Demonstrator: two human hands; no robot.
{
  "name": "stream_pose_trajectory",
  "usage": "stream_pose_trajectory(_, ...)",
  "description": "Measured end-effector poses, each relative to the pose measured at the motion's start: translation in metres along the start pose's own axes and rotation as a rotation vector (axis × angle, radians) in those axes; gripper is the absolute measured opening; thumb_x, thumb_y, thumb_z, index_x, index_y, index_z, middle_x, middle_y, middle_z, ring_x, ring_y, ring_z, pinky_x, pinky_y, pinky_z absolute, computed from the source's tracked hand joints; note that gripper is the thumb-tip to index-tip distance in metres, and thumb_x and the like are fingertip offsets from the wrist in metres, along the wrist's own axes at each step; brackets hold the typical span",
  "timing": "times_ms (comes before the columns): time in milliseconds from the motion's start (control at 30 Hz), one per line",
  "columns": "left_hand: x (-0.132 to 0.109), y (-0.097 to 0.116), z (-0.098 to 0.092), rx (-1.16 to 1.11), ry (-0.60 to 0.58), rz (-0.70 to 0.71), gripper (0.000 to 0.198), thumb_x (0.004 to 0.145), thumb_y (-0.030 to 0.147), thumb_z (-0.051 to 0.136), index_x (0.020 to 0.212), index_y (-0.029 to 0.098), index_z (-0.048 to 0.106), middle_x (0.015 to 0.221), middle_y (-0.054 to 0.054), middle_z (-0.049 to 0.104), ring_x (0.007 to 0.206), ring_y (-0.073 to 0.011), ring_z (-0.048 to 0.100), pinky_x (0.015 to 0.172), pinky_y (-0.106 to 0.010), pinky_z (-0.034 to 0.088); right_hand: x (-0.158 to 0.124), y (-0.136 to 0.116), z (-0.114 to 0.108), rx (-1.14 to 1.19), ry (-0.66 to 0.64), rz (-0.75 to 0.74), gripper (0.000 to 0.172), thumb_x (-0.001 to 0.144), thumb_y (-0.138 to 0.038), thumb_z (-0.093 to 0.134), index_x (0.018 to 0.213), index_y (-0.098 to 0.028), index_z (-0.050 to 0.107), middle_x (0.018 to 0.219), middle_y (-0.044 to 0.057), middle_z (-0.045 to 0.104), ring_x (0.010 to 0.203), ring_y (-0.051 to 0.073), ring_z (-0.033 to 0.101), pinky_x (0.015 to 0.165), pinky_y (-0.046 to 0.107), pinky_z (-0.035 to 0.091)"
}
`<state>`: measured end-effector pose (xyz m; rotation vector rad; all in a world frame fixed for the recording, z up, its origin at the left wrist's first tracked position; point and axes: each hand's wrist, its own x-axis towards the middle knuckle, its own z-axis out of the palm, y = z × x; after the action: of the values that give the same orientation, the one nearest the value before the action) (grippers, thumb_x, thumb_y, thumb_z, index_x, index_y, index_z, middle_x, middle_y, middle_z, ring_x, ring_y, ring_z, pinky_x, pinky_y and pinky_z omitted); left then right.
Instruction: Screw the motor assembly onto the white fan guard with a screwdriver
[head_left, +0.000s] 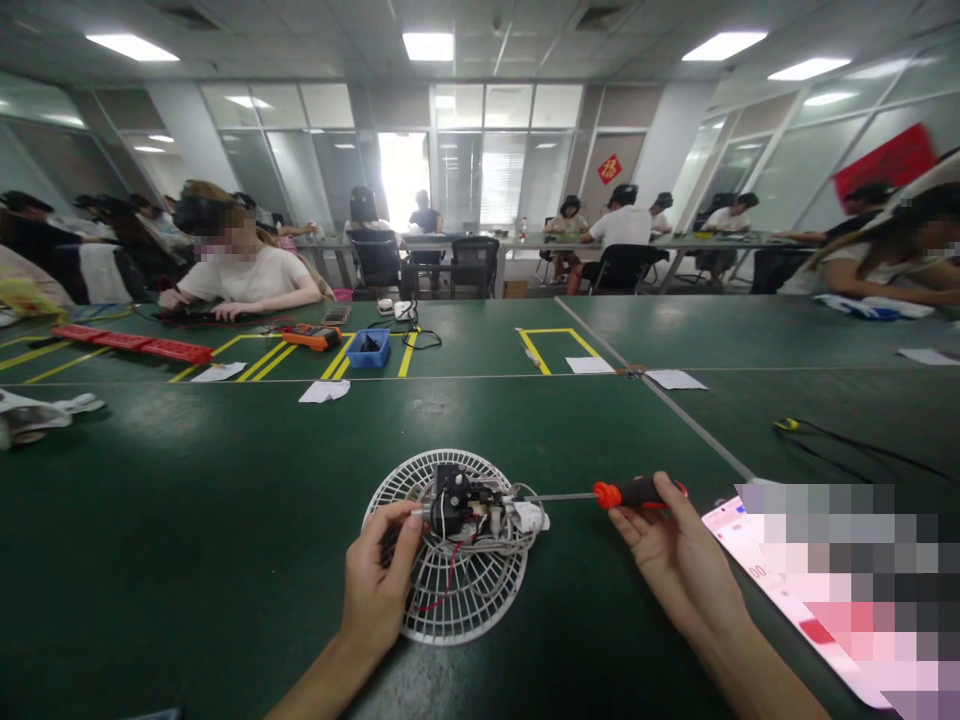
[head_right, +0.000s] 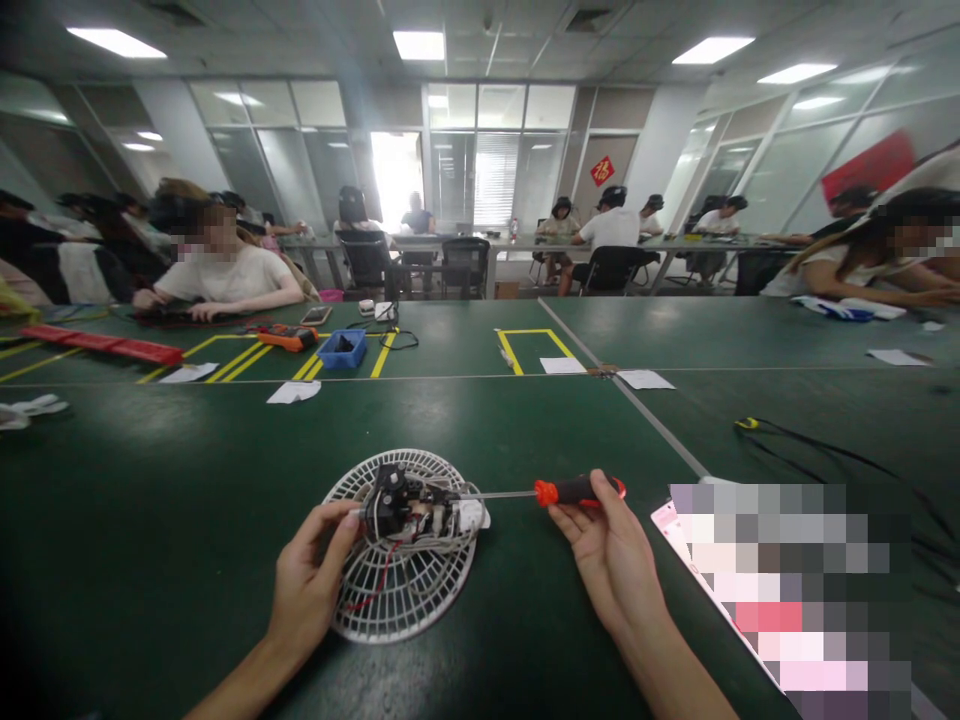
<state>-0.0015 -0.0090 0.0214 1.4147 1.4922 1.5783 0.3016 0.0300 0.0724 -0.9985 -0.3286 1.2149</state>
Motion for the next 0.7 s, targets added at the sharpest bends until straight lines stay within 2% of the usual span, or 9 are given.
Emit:
stream_pose_trajectory(133, 0.001, 0.001, 0.0, 0.006, -0.019, -0.018, 0.032, 0.094, 0.051, 0.063, 0.099, 0.02, 0.072, 0.094, -0.005, 0.075, 0.084, -0.0192, 0.07, 0.078, -0.028, 0.056, 0.001, 0.0, -0.003, -0.046, 0.011, 0.008, 0.026, 0.076, -0.038, 0.088, 0.084, -0.022, 0.068, 0.073, -0.003, 0.071, 0.062, 0.014, 0.069, 0.056, 0.024, 0.064)
stream_pose_trajectory(233, 0.004, 0.004, -0.001, 0.02, -0.046, -0.032, 0.034, 0.094, 0.052, 0.062, 0.102, 0.02, 0.071, 0.096, -0.005, 0.075, 0.087, -0.02, 0.07, 0.079, -0.029, 0.056, -0.002, 0.005, -0.003, -0.165, -0.141, 0.037, 0.03, 0.077, -0.043, 0.085, 0.091, -0.02, 0.073, 0.063, -0.005, 0.06, 0.049, 0.01, 0.051, 0.041, 0.018, 0.049)
stream_pose_trajectory(300, 0.007, 0.008, -0.003, 0.008, -0.07, -0.047, 0.037, 0.095, 0.054, 0.059, 0.105, 0.021, 0.07, 0.101, -0.005, 0.075, 0.09, -0.0206, 0.07, 0.081, -0.03, 0.056, -0.004, 0.01, -0.003, -0.28, -0.232, 0.008, 0.035, 0.076, -0.047, 0.085, 0.094, -0.02, 0.073, 0.058, -0.008, 0.051, 0.045, 0.009, 0.042, 0.038, 0.018, 0.04)
stream_pose_trajectory(367, 0.012, 0.013, -0.005, -0.011, -0.095, -0.059, 0.04, 0.096, 0.056, 0.055, 0.11, 0.021, 0.069, 0.105, -0.006, 0.075, 0.094, -0.0213, 0.07, 0.083, -0.031, 0.056, -0.004, 0.016, -0.003, -0.484, -0.232, -0.097, 0.04, 0.079, -0.055, 0.078, 0.098, -0.02, 0.074, 0.06, -0.007, 0.051, 0.048, 0.012, 0.045, 0.042, 0.022, 0.042)
stream_pose_trajectory(433, 0.016, 0.018, -0.007, -0.011, -0.116, -0.057, 0.042, 0.097, 0.057, 0.052, 0.113, 0.021, 0.067, 0.104, -0.006, 0.074, 0.097, -0.0219, 0.07, 0.084, -0.032, 0.055, -0.001, 0.021, -0.005, -0.82, -0.198, -0.282, 0.043, 0.085, -0.061, 0.066, 0.102, -0.022, 0.074, 0.067, -0.003, 0.06, 0.058, 0.018, 0.057, 0.052, 0.028, 0.049)
stream_pose_trajectory(500, 0.019, 0.023, -0.008, 0.019, -0.138, -0.05, 0.043, 0.097, 0.057, 0.051, 0.116, 0.021, 0.065, 0.102, -0.006, 0.073, 0.095, -0.0224, 0.069, 0.085, -0.034, 0.055, 0.002, 0.024, -0.006, -0.931, -0.173, -0.368, 0.042, 0.085, -0.06, 0.064, 0.101, -0.023, 0.074, 0.086, 0.003, 0.071, 0.083, 0.025, 0.068, 0.074, 0.035, 0.055)
stream_pose_trajectory(567, 0.022, 0.028, -0.007, 0.08, -0.163, -0.043, 0.044, 0.095, 0.057, 0.053, 0.117, 0.021, 0.064, 0.105, -0.006, 0.072, 0.092, -0.0225, 0.068, 0.084, -0.036, 0.054, 0.006, 0.027, -0.008, -1.003, -0.162, -0.404, 0.042, 0.087, -0.058, 0.062, 0.107, -0.023, 0.073, 0.098, 0.006, 0.075, 0.096, 0.03, 0.069, 0.088, 0.043, 0.054)
stream_pose_trajectory(700, 0.026, 0.04, -0.002, 0.234, -0.175, 0.013, 0.045, 0.09, 0.056, 0.063, 0.119, 0.022, 0.062, 0.109, -0.007, 0.07, 0.086, -0.0223, 0.066, 0.08, -0.038, 0.055, 0.011, 0.034, -0.011, -1.155, -0.176, -0.483, 0.055, 0.086, -0.05, 0.061, 0.131, -0.02, 0.063, 0.116, 0.012, 0.071, 0.104, 0.035, 0.067, 0.094, 0.052, 0.051)
